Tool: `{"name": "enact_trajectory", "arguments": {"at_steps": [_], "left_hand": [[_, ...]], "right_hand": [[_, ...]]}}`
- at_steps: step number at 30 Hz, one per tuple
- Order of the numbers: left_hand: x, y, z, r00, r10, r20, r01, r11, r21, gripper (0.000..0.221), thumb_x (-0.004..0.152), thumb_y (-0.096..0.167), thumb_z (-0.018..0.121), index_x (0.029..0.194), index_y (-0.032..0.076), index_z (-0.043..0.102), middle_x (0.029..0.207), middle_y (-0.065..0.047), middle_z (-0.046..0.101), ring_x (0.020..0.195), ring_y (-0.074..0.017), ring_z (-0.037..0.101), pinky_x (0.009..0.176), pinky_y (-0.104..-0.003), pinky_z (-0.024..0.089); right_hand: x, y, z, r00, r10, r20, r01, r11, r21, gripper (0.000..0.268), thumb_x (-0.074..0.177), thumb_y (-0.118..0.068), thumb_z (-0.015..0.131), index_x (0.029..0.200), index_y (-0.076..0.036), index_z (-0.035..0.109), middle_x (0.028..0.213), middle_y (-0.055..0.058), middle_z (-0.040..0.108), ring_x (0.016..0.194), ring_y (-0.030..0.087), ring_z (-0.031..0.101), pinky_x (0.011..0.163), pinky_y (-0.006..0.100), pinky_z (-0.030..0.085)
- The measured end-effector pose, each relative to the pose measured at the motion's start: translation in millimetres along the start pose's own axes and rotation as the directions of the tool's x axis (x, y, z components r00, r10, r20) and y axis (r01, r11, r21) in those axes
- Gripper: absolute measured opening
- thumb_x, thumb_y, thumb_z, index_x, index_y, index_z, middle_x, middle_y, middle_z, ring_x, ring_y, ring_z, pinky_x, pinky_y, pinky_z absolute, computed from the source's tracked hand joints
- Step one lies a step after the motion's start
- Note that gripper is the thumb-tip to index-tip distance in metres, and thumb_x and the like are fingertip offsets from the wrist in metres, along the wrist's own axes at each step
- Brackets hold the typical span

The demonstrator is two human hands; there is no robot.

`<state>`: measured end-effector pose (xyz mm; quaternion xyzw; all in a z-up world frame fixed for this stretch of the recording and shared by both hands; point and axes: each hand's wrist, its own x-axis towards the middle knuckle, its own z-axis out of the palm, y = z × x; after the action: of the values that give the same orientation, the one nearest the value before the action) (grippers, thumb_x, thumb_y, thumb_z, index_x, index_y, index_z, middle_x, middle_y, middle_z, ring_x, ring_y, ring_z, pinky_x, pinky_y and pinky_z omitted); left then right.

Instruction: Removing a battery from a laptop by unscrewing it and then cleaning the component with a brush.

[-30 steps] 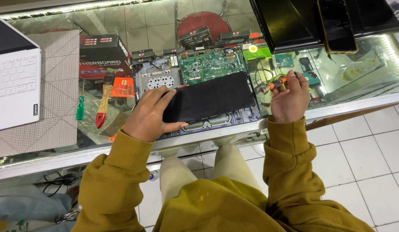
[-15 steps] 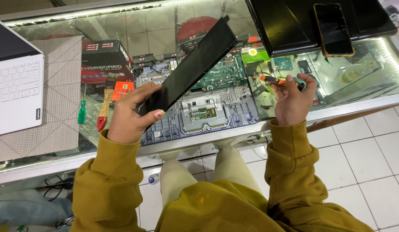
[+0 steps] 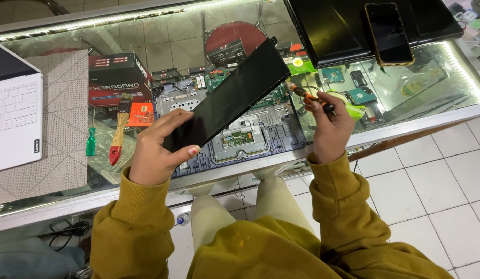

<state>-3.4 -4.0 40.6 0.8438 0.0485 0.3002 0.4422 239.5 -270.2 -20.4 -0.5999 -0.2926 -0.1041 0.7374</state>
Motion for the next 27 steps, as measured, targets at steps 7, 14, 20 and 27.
{"name": "enact_trajectory", "arguments": {"at_steps": [7,14,20,27], "left_hand": [[-10.8,-2.3,-3.7,0.999,-0.005,-0.035,0.006,1.000,0.019,0.063,0.077,0.037,0.088,0.127,0.002,0.072,0.123,-0.025,0.069,0.119,-0.0372,0.066,0.100,-0.046,0.052],[-20.0,-1.0,-4.4,0.997,0.005,-0.073,-0.004,1.000,0.024,0.062,0.075,0.034,0.089,0.127,0.003,0.072,0.124,-0.024,0.068,0.117,-0.0362,0.067,0.100,-0.045,0.052],[-22.6,2.6,7.3,0.989,0.116,-0.091,-0.106,0.988,0.109,0.063,0.073,0.032,0.092,0.125,0.002,0.073,0.124,-0.024,0.067,0.117,-0.0387,0.067,0.101,-0.046,0.053],[-23.6,5.6,44.5,0.924,0.360,-0.126,-0.283,0.869,0.407,0.066,0.071,0.051,0.091,0.117,0.005,0.074,0.122,-0.022,0.064,0.109,-0.0425,0.064,0.107,-0.055,0.047]], "right_hand": [[33.5,4.9,32.4,0.950,-0.132,0.284,0.156,0.986,-0.063,0.011,0.096,0.012,0.069,0.101,0.003,0.072,0.102,0.017,0.061,0.099,0.027,0.066,0.091,0.042,0.054],[39.7,26.9,32.5,0.901,-0.067,0.428,0.282,0.841,-0.462,0.015,0.085,0.009,0.079,0.092,-0.001,0.070,0.098,0.014,0.068,0.088,0.034,0.072,0.076,0.043,0.058],[27.0,51.9,12.8,0.863,0.032,0.504,0.345,0.691,-0.635,0.028,0.089,0.004,0.071,0.115,0.010,0.062,0.108,0.028,0.061,0.098,0.051,0.065,0.077,0.057,0.058],[-7.9,-47.2,31.9,0.874,0.179,0.453,-0.411,0.770,0.488,0.080,0.101,-0.061,0.009,0.139,-0.012,0.059,0.120,0.020,0.071,0.091,0.030,0.075,0.076,0.042,0.066]]}}
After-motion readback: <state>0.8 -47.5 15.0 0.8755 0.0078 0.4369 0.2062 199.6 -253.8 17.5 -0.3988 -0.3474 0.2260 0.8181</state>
